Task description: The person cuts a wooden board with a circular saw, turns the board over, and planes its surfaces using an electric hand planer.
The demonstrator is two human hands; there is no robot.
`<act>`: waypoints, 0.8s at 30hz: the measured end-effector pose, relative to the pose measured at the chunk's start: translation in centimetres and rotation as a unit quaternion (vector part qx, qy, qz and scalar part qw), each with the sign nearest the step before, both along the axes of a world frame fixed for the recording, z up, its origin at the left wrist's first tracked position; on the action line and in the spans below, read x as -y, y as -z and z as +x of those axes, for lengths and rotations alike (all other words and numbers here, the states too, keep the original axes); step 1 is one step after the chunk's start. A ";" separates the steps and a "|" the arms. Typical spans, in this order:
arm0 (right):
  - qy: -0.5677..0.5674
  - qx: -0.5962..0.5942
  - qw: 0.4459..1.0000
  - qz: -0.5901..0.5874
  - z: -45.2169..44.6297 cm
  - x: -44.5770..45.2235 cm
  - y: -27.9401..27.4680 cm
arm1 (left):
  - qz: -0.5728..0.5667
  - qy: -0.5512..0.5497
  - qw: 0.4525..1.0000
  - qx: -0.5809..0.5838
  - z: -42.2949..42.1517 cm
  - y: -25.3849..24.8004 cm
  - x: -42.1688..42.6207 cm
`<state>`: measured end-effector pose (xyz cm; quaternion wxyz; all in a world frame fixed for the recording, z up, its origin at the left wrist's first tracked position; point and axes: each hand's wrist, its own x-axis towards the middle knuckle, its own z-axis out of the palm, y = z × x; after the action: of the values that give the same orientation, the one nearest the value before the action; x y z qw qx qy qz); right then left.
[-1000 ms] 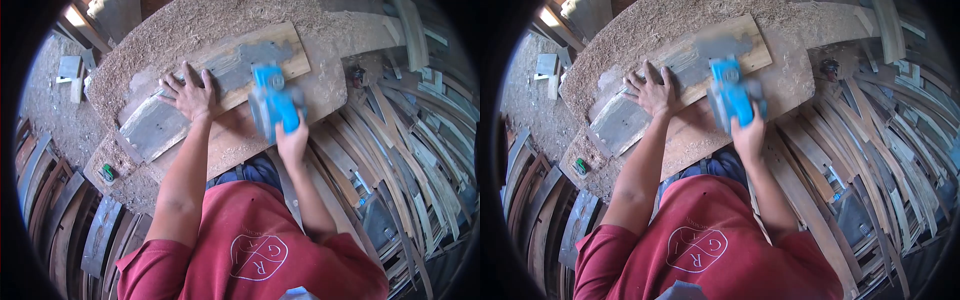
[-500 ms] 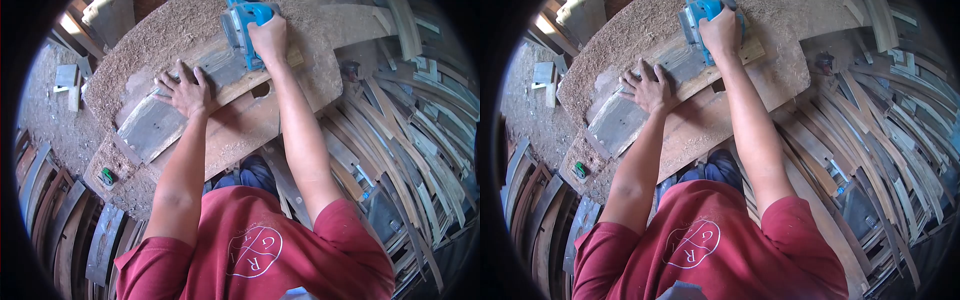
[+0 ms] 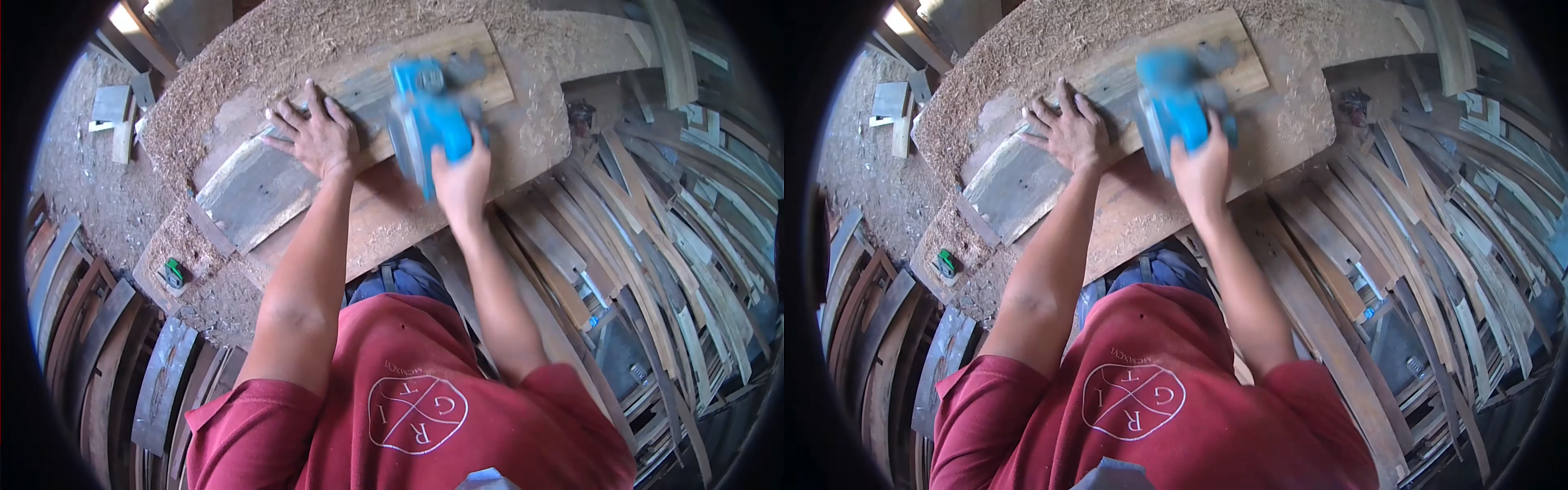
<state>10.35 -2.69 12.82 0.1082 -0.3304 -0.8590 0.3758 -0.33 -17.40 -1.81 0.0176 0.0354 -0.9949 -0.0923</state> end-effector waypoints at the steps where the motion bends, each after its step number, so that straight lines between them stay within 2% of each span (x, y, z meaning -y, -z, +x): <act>1: 0.010 -0.032 0.999 -0.026 -3.3 -1.0 0.4 | 0.017 -0.005 1.000 -0.018 -0.5 0.4 -0.2; 5: 0.015 -0.002 0.997 0.072 -14.5 -4.6 3.0 | 0.035 -0.017 0.999 -0.032 -0.7 0.6 -0.4; 8: -0.004 0.018 0.997 0.081 -13.8 -4.4 2.5 | 0.022 -0.019 1.000 -0.009 -0.4 0.4 0.2; 9: -0.027 0.019 0.996 0.084 -13.1 -4.3 2.2 | 0.078 -0.010 0.996 -0.029 -0.3 0.3 0.6; 11: -0.043 -0.076 0.996 -0.008 -7.9 -2.4 2.2 | 0.160 0.019 0.986 -0.035 -0.5 0.3 2.7; 12: -0.041 -0.002 0.997 -0.070 -4.5 -0.9 0.3 | 0.135 0.009 0.990 -0.040 -0.3 -0.2 5.2; 14: -0.030 -0.017 0.998 -0.052 2.9 1.9 0.7 | 0.101 -0.029 0.994 -0.038 0.4 -1.9 11.5; 16: -0.016 0.019 0.998 -0.052 8.4 4.6 -0.1 | 0.019 -0.113 0.993 -0.022 1.5 -0.3 18.2; 17: 0.011 0.039 0.997 -0.068 9.6 5.5 -0.1 | -0.032 -0.103 0.994 -0.008 2.0 0.6 20.7; 20: 0.009 0.041 0.998 -0.040 6.1 5.4 -0.4 | -0.031 -0.065 0.997 -0.024 2.4 0.5 21.2; 22: 0.004 0.027 0.999 -0.019 0.5 4.5 -0.3 | -0.030 -0.057 0.997 -0.037 3.0 1.0 21.7; 23: 0.007 0.006 0.999 -0.046 -2.3 3.6 0.9 | -0.019 -0.063 0.997 -0.040 2.7 0.7 21.3; 24: -0.037 -0.026 0.999 0.019 -5.3 2.9 1.2 | -0.009 -0.066 0.997 -0.040 2.5 0.5 21.2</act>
<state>5.04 -5.58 11.62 0.1231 -0.2863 -0.8746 0.3713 2.17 -38.61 -2.34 0.0641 0.0969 -0.9897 -0.0835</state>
